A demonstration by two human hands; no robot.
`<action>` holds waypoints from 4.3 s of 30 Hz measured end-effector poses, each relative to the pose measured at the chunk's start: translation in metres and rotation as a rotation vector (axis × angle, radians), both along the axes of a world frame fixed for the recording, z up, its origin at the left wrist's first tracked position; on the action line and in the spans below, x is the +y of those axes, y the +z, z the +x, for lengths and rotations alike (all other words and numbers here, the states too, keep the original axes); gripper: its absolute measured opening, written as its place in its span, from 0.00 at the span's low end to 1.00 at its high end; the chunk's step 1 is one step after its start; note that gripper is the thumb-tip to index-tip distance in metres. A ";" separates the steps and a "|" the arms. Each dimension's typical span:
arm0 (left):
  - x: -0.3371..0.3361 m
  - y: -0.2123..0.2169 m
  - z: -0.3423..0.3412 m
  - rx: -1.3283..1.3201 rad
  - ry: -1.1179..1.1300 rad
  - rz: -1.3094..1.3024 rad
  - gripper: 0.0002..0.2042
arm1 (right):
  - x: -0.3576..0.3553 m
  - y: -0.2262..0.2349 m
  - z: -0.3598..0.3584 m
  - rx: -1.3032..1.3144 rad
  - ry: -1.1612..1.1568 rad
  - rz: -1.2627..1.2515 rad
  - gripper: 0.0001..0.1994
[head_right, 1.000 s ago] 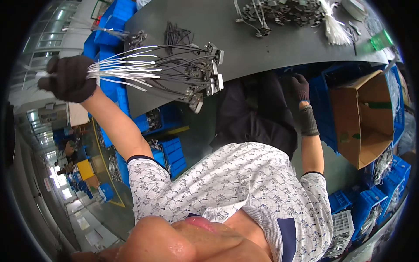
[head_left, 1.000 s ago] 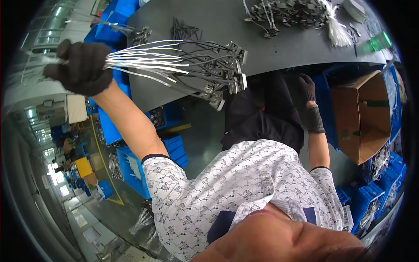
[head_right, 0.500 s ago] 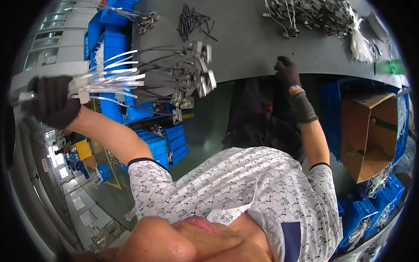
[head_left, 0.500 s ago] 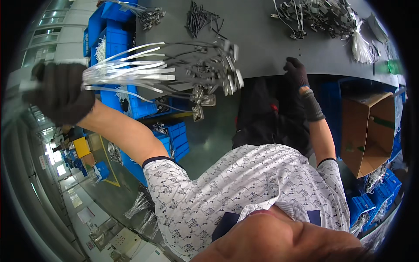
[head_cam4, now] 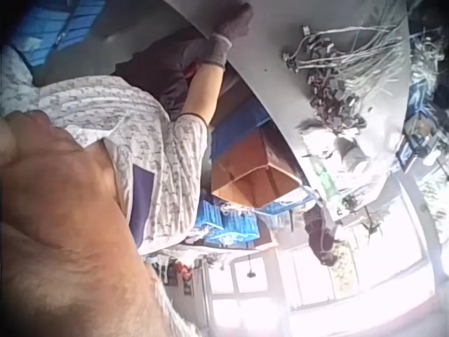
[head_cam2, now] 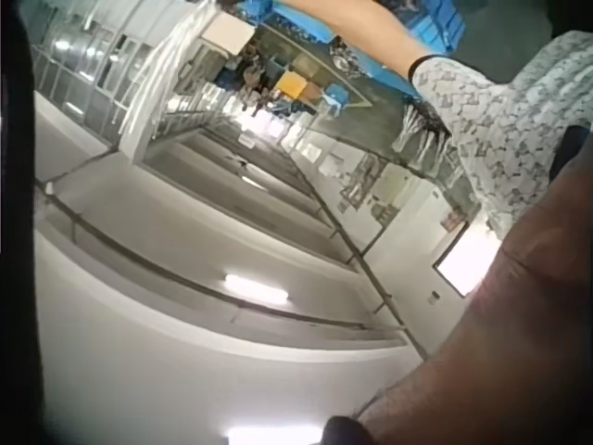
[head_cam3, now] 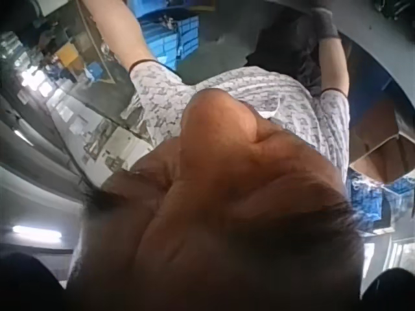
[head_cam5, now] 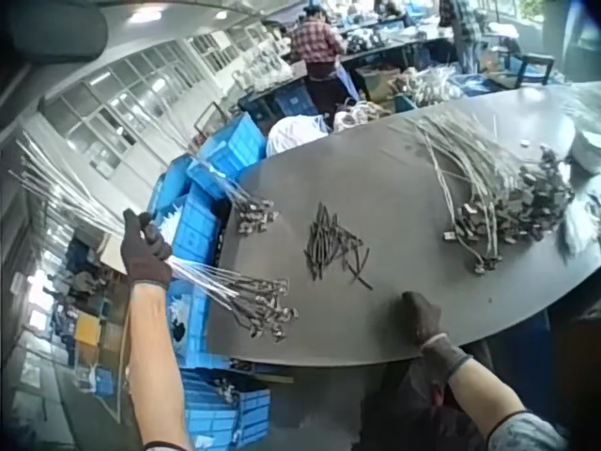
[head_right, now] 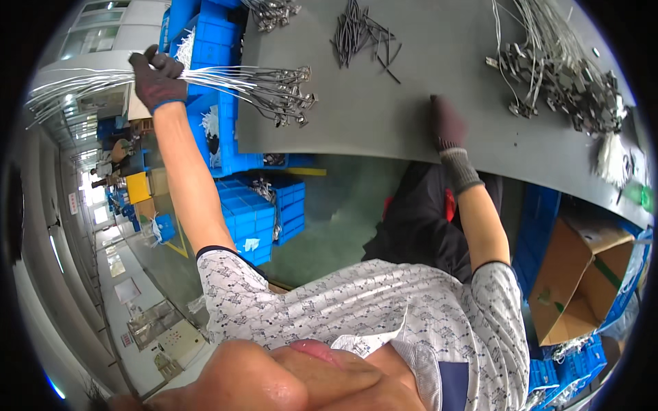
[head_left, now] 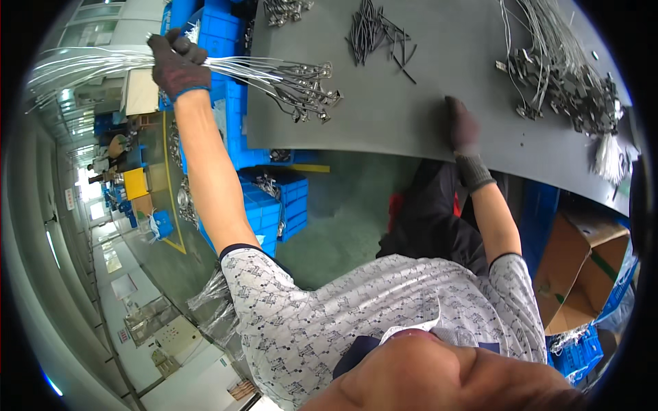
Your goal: Assembling and sorting electronic wire bundles at a manufacturing workstation.
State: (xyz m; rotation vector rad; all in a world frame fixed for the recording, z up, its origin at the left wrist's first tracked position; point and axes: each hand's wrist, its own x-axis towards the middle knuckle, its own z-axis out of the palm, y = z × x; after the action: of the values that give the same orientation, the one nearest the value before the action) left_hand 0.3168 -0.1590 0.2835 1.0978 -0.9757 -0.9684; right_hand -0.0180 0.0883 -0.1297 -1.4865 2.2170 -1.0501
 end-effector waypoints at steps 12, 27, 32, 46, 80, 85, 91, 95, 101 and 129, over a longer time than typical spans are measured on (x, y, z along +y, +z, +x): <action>-0.252 -0.094 -0.040 -0.011 0.111 -0.024 0.21 | 0.003 0.014 -0.003 -0.009 -0.060 0.092 0.16; 0.031 -0.359 -0.143 -1.120 -0.297 -0.020 0.14 | -0.006 0.019 0.003 -0.092 -0.027 0.052 0.17; 0.090 -0.346 -0.224 -1.308 -0.367 0.321 0.20 | 0.007 0.015 -0.003 -0.174 -0.048 0.032 0.20; 0.182 -0.383 -0.197 -0.613 -0.320 0.564 0.13 | 0.104 0.076 -0.109 -0.462 -0.625 -0.035 0.20; 0.186 -0.413 -0.258 0.573 -0.566 0.762 0.03 | 0.612 -0.082 -0.042 -0.016 0.001 1.111 0.14; 0.262 -0.361 -0.349 0.636 -0.748 0.708 0.03 | 0.525 -0.066 -0.053 -0.187 -0.228 0.577 0.14; 0.268 -0.269 -0.378 0.615 -0.509 0.384 0.05 | 0.413 0.004 -0.077 0.112 -0.175 0.756 0.11; 0.243 -0.235 -0.357 0.671 -0.330 0.158 0.06 | 0.444 -0.013 -0.093 0.116 -0.132 0.896 0.12; 0.254 -0.254 -0.343 0.412 -0.606 0.237 0.07 | 0.462 -0.029 -0.091 0.045 -0.184 0.855 0.13; 0.126 -0.359 -0.306 -1.542 -0.533 -0.585 0.11 | 0.060 0.064 -0.243 -0.039 -0.304 0.292 0.26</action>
State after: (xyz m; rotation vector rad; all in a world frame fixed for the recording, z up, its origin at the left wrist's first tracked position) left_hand 0.0108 -0.0327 -0.0759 0.9630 -2.6777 0.0350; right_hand -0.2612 0.1487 -0.0660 -1.0235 2.4922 -0.7797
